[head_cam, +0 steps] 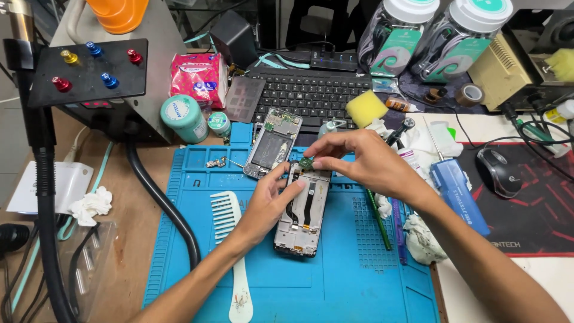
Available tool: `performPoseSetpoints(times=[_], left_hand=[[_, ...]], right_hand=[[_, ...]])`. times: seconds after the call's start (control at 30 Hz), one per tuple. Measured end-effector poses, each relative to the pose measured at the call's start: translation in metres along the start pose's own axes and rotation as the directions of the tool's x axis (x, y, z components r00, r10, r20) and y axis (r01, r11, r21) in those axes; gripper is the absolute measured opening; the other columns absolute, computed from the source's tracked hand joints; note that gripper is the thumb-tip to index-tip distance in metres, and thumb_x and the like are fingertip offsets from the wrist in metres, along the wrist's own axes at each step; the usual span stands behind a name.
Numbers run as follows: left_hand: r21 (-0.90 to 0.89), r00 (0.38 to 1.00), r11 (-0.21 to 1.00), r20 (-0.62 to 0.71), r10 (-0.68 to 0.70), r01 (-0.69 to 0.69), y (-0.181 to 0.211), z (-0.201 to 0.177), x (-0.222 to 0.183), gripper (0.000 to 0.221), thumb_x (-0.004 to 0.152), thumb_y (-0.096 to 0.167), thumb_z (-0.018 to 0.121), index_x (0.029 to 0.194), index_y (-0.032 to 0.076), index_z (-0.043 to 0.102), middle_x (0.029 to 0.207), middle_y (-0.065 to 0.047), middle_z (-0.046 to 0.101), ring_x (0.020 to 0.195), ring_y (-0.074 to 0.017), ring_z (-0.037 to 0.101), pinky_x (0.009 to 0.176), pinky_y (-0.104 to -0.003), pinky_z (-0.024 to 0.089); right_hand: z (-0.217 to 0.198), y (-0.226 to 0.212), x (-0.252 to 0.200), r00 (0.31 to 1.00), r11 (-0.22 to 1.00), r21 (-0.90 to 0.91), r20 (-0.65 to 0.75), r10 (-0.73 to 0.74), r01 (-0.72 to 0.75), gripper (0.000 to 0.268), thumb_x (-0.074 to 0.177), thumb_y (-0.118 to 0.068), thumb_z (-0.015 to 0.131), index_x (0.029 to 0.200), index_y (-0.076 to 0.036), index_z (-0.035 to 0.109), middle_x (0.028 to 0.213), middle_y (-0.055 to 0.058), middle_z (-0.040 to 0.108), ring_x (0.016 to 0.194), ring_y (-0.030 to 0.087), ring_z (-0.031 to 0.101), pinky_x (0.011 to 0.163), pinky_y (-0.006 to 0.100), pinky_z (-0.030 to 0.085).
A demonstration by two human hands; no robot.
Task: Assembling internal components of a mobile phone, including connecting the screen assembly and motherboard.
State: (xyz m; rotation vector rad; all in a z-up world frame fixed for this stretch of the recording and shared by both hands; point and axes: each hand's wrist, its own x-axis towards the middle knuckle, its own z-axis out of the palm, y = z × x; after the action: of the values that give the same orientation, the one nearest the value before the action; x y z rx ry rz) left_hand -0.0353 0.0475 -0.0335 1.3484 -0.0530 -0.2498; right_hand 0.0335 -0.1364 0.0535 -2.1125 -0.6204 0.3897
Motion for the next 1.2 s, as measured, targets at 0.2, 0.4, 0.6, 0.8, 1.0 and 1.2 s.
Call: performPoseSetpoints(times=[0.2, 0.4, 0.6, 0.8, 1.0, 1.2], left_hand=[[0.012, 0.999, 0.999, -0.001, 0.037, -0.037, -0.006, -0.01, 0.004, 0.026, 0.097, 0.018, 0.065, 0.118, 0.004, 0.06, 0.094, -0.017, 0.076, 0.072, -0.013, 0.066, 0.065, -0.031, 0.058], [0.035, 0.998, 0.997, 0.0, 0.064, -0.064, -0.014, -0.019, 0.003, 0.02, 0.098, 0.017, 0.062, 0.115, 0.005, 0.061, 0.092, -0.016, 0.076, 0.067, -0.0087, 0.062, 0.058, -0.026, 0.054], [0.056, 0.995, 0.993, 0.003, 0.104, -0.104, -0.019, -0.022, 0.003, 0.015, 0.1, 0.016, 0.06, 0.111, 0.006, 0.061, 0.089, -0.014, 0.076, 0.062, -0.0043, 0.058, 0.052, -0.021, 0.051], [0.07, 0.99, 0.988, 0.022, 0.137, -0.138, 0.0, -0.013, 0.0, 0.015, 0.1, 0.015, 0.058, 0.111, 0.005, 0.062, 0.09, -0.016, 0.077, 0.063, -0.005, 0.06, 0.054, -0.021, 0.053], [0.062, 0.991, 0.989, 0.029, 0.132, -0.133, -0.01, -0.017, 0.001, 0.018, 0.101, 0.016, 0.056, 0.114, 0.005, 0.064, 0.09, -0.018, 0.077, 0.066, -0.0105, 0.065, 0.059, -0.024, 0.056], [0.072, 0.988, 0.985, 0.025, 0.153, -0.154, -0.026, -0.023, 0.002, 0.016, 0.103, 0.018, 0.055, 0.108, 0.006, 0.065, 0.084, -0.013, 0.076, 0.081, -0.0115, 0.065, 0.076, -0.03, 0.056]], right_hand=[[0.003, -0.003, 0.004, 0.998, 0.998, -0.055, -0.033, -0.046, 0.044, 0.016, 0.088, -0.013, 0.076, 0.104, -0.012, 0.081, 0.085, 0.009, 0.08, 0.081, 0.022, 0.075, 0.085, 0.041, 0.06], [0.009, 0.001, 0.002, 0.991, 0.986, -0.106, -0.033, -0.131, 0.127, 0.013, 0.088, -0.008, 0.075, 0.099, -0.012, 0.081, 0.082, 0.008, 0.078, 0.08, 0.024, 0.076, 0.085, 0.041, 0.058], [0.007, 0.003, 0.003, 0.981, 0.977, -0.126, -0.066, -0.184, 0.175, 0.011, 0.09, -0.007, 0.073, 0.099, -0.011, 0.079, 0.082, 0.007, 0.077, 0.08, 0.023, 0.075, 0.085, 0.042, 0.058], [0.012, 0.004, 0.003, 0.976, 0.969, -0.132, -0.033, -0.216, 0.21, 0.011, 0.091, -0.007, 0.073, 0.099, -0.012, 0.079, 0.082, 0.006, 0.076, 0.08, 0.022, 0.074, 0.085, 0.041, 0.055], [0.017, 0.005, 0.001, 0.961, 0.932, -0.253, -0.027, -0.275, 0.26, 0.014, 0.09, -0.005, 0.073, 0.101, -0.012, 0.078, 0.085, 0.006, 0.076, 0.084, 0.024, 0.076, 0.087, 0.041, 0.053], [0.025, 0.01, -0.003, 0.948, 0.876, -0.386, -0.006, -0.317, 0.29, 0.014, 0.092, -0.008, 0.072, 0.104, -0.014, 0.076, 0.089, 0.001, 0.074, 0.088, 0.021, 0.074, 0.093, 0.04, 0.052]])
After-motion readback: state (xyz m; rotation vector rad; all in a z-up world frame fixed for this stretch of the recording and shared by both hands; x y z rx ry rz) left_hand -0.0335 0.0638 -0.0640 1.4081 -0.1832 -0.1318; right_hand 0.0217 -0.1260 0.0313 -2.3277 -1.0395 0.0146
